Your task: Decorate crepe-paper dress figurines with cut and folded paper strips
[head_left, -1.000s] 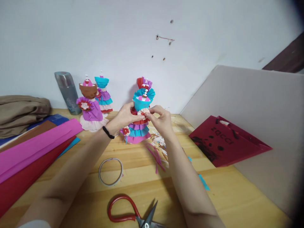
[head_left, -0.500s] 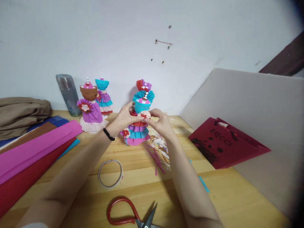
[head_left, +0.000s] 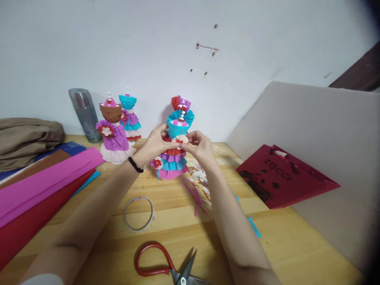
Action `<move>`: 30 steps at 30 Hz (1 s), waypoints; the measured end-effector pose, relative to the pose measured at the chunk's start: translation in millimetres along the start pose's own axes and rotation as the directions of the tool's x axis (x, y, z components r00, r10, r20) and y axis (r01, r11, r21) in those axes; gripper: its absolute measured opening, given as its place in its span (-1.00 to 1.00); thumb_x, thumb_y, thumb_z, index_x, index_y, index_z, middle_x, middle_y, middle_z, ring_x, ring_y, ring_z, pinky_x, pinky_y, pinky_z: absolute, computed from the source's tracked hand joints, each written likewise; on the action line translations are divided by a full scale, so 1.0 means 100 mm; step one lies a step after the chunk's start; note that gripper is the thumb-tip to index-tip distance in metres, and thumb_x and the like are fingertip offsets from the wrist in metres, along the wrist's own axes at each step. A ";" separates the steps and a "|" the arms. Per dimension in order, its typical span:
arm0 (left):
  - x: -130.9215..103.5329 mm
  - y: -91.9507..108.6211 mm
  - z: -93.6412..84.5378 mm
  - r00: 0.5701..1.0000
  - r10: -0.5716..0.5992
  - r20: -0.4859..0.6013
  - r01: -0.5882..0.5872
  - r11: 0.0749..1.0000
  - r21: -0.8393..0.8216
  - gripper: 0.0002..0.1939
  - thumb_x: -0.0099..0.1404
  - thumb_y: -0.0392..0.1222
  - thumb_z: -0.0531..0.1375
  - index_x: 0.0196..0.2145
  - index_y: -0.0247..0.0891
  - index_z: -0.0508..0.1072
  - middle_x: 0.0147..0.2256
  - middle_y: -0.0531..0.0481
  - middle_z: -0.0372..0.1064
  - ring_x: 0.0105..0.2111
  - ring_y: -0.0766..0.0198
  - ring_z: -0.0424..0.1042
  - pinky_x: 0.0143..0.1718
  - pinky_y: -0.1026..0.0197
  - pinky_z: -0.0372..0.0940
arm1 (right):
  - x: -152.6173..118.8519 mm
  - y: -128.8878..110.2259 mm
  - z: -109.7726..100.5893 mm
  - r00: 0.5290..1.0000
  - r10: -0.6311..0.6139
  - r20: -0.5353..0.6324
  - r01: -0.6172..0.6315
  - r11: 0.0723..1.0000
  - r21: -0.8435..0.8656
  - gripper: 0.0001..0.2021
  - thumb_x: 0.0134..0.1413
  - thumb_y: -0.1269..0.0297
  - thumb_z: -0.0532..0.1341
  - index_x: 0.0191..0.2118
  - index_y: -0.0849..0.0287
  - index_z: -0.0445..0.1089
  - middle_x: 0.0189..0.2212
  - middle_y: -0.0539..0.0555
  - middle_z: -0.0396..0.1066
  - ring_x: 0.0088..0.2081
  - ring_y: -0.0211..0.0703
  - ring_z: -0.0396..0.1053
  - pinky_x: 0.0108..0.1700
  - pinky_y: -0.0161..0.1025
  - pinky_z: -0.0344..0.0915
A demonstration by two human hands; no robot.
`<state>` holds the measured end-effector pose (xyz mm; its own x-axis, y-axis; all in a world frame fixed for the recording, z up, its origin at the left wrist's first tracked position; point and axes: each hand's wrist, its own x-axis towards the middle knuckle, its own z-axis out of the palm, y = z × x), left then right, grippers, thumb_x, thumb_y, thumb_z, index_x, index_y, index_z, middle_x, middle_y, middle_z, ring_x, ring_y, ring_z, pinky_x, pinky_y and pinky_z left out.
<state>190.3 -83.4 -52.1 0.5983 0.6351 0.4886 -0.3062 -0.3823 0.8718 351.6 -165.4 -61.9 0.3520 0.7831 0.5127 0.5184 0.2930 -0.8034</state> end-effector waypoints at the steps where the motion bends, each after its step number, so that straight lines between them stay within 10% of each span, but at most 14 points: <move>1: 0.00 0.00 0.00 1.000 0.003 0.005 -0.003 1.000 0.003 -0.48 -0.08 -0.19 0.45 -0.17 -0.32 0.40 -0.20 -0.10 0.52 -0.19 0.15 0.49 -0.15 0.14 0.39 | 0.00 0.01 0.00 1.000 0.005 0.009 -0.005 1.000 0.007 -0.64 -0.27 0.15 0.43 -0.28 0.19 0.46 -0.45 -0.04 0.35 -0.38 -0.19 0.31 -0.25 -0.17 0.29; 20: -0.03 -0.01 0.05 0.999 0.030 0.026 -0.030 1.000 -0.003 -0.58 -0.02 -0.15 0.43 -0.26 -0.30 0.36 -0.29 -0.04 0.46 -0.27 0.21 0.45 -0.23 0.19 0.36 | 0.00 0.02 0.06 0.994 0.074 0.079 -0.091 0.966 0.243 -0.76 -0.34 0.22 0.43 -0.50 0.18 0.42 -0.56 -0.08 0.34 -0.48 -0.26 0.28 -0.40 -0.26 0.25; 30: -0.04 0.04 0.07 1.000 0.026 0.009 -0.026 0.999 0.044 -0.52 -0.01 -0.18 0.39 -0.12 -0.33 0.40 -0.16 -0.11 0.51 -0.17 0.13 0.48 -0.12 0.13 0.37 | 0.01 -0.02 -0.15 0.990 0.088 0.107 -0.118 0.940 0.319 -0.58 -0.22 0.15 0.43 -0.15 0.18 0.55 -0.47 -0.01 0.48 -0.32 -0.11 0.44 -0.15 -0.10 0.37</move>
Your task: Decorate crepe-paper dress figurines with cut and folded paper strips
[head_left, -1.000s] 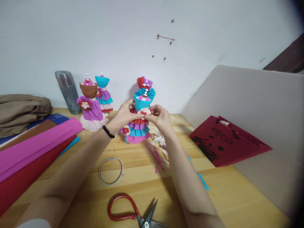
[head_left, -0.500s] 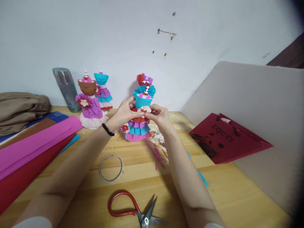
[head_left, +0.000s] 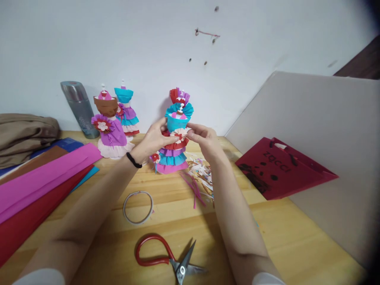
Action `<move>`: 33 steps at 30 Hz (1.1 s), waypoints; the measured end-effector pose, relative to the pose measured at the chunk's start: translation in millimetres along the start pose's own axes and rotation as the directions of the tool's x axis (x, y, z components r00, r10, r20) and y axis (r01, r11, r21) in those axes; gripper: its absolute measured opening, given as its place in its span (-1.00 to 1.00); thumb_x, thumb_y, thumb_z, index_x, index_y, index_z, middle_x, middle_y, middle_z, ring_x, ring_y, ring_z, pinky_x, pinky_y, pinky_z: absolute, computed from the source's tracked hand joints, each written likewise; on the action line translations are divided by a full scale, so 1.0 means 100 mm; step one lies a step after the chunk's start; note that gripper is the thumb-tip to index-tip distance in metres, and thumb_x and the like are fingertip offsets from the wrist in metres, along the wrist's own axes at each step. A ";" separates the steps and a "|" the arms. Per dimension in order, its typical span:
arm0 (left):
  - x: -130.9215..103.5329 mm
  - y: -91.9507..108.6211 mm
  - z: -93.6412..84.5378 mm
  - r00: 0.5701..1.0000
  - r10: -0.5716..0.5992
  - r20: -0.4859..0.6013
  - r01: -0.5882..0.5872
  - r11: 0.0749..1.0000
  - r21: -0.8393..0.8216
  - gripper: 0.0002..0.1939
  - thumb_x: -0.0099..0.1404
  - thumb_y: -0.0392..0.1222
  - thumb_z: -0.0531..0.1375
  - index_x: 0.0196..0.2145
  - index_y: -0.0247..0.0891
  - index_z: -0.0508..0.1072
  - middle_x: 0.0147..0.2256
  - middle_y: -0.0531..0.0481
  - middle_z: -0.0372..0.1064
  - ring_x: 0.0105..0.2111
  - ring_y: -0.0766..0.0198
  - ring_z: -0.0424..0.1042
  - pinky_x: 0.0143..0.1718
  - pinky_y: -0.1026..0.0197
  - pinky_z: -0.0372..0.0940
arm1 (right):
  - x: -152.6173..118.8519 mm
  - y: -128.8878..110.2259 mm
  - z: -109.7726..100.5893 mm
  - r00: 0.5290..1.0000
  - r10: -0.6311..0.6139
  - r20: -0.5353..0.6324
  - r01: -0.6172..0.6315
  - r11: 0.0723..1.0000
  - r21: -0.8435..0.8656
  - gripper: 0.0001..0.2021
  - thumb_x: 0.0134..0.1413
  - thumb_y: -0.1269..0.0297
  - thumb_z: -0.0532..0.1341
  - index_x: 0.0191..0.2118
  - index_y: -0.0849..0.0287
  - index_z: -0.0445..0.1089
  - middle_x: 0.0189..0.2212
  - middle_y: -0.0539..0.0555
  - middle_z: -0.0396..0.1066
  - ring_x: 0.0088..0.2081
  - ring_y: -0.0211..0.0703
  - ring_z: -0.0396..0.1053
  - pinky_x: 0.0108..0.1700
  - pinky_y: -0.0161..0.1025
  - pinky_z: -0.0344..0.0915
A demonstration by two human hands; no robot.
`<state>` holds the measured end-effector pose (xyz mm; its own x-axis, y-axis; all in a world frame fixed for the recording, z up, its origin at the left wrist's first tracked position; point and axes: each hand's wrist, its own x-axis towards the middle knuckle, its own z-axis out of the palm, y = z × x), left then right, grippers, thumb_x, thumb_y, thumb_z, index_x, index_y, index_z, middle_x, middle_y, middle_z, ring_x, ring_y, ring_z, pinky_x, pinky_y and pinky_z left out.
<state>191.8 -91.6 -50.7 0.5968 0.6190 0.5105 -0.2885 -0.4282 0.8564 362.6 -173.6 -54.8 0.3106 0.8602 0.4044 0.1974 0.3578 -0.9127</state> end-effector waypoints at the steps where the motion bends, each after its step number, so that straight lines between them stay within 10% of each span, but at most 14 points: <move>1: 0.00 0.01 0.00 1.000 0.010 -0.002 -0.010 1.000 0.010 -0.51 -0.01 -0.19 0.39 -0.12 -0.33 0.40 -0.15 -0.12 0.51 -0.15 0.13 0.48 -0.10 0.13 0.36 | 0.00 -0.01 -0.01 1.000 -0.010 -0.001 0.010 1.000 -0.021 -0.57 -0.20 0.13 0.42 -0.13 0.17 0.55 -0.46 -0.01 0.48 -0.31 -0.11 0.44 -0.15 -0.10 0.37; 14: -0.01 -0.04 0.01 1.000 0.017 0.000 -0.017 0.999 -0.029 -0.58 0.00 -0.25 0.38 -0.17 -0.32 0.38 -0.30 0.03 0.44 -0.27 0.26 0.44 -0.23 0.25 0.34 | -0.01 0.08 0.20 0.997 -0.082 0.010 0.083 0.982 -0.170 -0.65 -0.16 -0.02 0.40 -0.50 0.19 0.41 -0.52 -0.02 0.35 -0.42 -0.22 0.26 -0.38 -0.25 0.17; 33: -0.01 -0.06 -0.06 0.991 0.096 0.088 -0.100 0.994 0.035 -0.50 0.07 -0.25 0.36 -0.03 -0.35 0.38 -0.09 -0.15 0.49 -0.07 0.12 0.46 0.00 0.09 0.33 | -0.04 -0.05 0.14 0.990 -0.119 0.072 0.129 0.980 -0.152 -0.65 0.01 0.03 0.28 -0.21 0.22 0.53 -0.39 0.03 0.49 -0.31 -0.14 0.38 -0.15 -0.17 0.29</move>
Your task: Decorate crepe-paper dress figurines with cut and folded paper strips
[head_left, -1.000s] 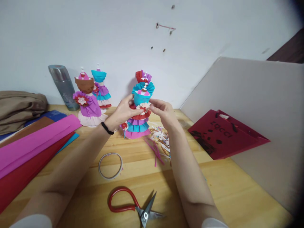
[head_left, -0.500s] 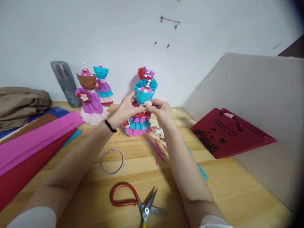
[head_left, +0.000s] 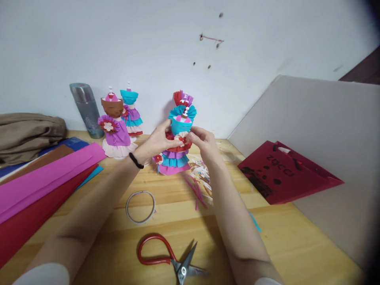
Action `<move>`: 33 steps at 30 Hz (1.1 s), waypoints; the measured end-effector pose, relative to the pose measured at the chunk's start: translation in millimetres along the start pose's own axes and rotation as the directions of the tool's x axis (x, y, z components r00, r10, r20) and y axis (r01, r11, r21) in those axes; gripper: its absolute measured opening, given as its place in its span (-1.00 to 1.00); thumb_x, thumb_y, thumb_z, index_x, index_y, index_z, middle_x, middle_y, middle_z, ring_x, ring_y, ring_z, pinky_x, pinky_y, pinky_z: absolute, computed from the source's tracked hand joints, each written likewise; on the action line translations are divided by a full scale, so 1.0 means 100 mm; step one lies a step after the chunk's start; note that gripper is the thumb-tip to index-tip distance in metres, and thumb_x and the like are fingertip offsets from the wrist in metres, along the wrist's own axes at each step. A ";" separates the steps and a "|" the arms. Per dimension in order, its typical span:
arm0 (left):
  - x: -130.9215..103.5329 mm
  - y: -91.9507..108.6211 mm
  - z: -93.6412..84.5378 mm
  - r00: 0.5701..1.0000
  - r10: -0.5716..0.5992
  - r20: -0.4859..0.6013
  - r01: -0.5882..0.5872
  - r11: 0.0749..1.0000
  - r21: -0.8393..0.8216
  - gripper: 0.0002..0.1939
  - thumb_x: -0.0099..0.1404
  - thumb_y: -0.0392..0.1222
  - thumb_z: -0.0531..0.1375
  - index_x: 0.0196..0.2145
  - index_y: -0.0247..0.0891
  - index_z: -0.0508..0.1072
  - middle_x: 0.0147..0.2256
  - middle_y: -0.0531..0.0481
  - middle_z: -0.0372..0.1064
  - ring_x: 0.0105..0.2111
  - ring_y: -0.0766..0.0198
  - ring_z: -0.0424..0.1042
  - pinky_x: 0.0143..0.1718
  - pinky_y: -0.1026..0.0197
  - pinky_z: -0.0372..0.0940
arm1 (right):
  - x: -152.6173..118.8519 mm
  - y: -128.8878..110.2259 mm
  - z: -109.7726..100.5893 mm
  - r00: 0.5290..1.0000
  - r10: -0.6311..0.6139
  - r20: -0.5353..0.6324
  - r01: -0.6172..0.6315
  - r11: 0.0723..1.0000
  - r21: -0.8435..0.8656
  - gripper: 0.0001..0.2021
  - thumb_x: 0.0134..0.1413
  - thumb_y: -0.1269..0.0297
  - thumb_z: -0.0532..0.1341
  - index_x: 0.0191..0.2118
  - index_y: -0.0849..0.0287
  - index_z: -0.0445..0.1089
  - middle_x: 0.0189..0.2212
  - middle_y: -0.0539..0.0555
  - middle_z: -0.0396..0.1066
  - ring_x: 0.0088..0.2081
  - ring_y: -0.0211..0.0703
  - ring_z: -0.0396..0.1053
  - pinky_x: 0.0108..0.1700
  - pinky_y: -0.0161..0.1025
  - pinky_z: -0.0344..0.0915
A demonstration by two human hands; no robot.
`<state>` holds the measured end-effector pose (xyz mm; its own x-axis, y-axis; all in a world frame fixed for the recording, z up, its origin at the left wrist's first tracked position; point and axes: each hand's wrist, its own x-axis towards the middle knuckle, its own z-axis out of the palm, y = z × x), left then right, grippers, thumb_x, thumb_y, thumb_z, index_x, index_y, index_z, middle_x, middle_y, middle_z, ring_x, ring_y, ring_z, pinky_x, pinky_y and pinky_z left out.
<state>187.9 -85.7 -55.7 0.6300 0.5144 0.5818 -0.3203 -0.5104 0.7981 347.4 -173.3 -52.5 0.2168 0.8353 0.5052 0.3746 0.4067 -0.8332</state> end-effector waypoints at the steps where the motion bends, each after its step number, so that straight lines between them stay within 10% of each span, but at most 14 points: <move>1: 0.00 0.00 -0.01 1.000 0.002 0.016 -0.002 1.000 0.004 -0.47 0.07 -0.25 0.37 0.00 -0.35 0.37 -0.04 -0.18 0.48 -0.04 0.10 0.46 0.02 0.08 0.33 | 0.00 0.00 0.00 1.000 0.000 -0.003 0.000 1.000 -0.002 -0.64 0.00 0.02 0.28 -0.20 0.22 0.53 -0.39 0.03 0.49 -0.31 -0.14 0.39 -0.15 -0.16 0.29; 11: -0.03 0.19 -0.34 0.977 -0.147 0.158 0.152 0.988 -0.020 -0.12 0.04 -0.17 0.41 0.29 -0.27 0.22 0.16 -0.30 0.37 0.14 -0.01 0.37 0.09 -0.01 0.31 | -0.06 -0.17 0.03 0.975 0.041 -0.217 -0.052 0.998 -0.045 -0.58 -0.08 0.02 0.34 -0.14 0.19 0.55 -0.24 0.15 0.59 -0.17 0.01 0.49 -0.07 -0.03 0.38; 17: -0.12 0.53 -0.58 0.973 -0.228 -0.045 0.230 0.913 0.338 -0.77 0.18 -0.21 0.26 -0.23 -0.40 0.56 -0.19 -0.18 0.55 -0.18 0.17 0.49 -0.14 0.17 0.31 | -0.07 -0.50 0.10 0.911 -0.182 -0.371 0.117 0.975 -0.190 -0.70 -0.02 0.15 0.33 -0.14 0.13 0.55 -0.20 0.14 0.56 -0.17 -0.03 0.48 -0.04 0.00 0.37; 21: -0.14 0.79 -0.61 0.986 -0.152 -0.069 0.164 0.795 0.584 -0.75 0.24 -0.29 0.12 -0.56 -0.34 0.46 -0.59 0.07 0.33 -0.52 0.36 0.26 -0.43 0.25 0.09 | -0.08 -0.66 0.13 0.902 -0.274 -0.334 0.195 0.948 -0.250 -0.76 0.03 0.21 0.31 -0.14 0.11 0.53 -0.18 0.12 0.54 -0.15 -0.05 0.48 -0.04 0.00 0.36; 27: -0.24 1.02 -0.33 0.995 -0.083 -0.055 0.099 0.782 0.615 -0.56 0.38 -0.19 0.02 -0.67 -0.28 0.23 -0.66 0.09 0.22 -0.59 0.37 0.19 -0.47 0.24 0.02 | -0.37 -0.74 0.21 0.907 -0.323 -0.270 0.220 0.911 -0.348 -0.82 0.10 0.25 0.28 -0.16 0.10 0.53 -0.24 0.09 0.51 -0.22 -0.10 0.46 -0.10 -0.07 0.38; 33: -0.38 1.10 -0.22 0.996 -0.081 -0.045 0.091 0.943 0.321 -0.37 0.38 0.20 0.01 -0.70 -0.28 0.30 -0.69 0.03 0.27 -0.63 0.37 0.26 -0.52 0.28 0.09 | -0.88 -0.70 0.38 0.965 -0.187 0.182 0.249 0.866 -0.433 -0.83 0.18 0.33 0.19 -0.16 0.12 0.51 -0.29 0.11 0.48 -0.45 -0.21 0.40 -0.36 -0.22 0.36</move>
<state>112.8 -146.5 13.5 0.6216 0.5841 0.5220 -0.0180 -0.6555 0.7550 267.6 -261.4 -47.4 -0.0250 0.7977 0.6025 0.7689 0.4005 -0.4984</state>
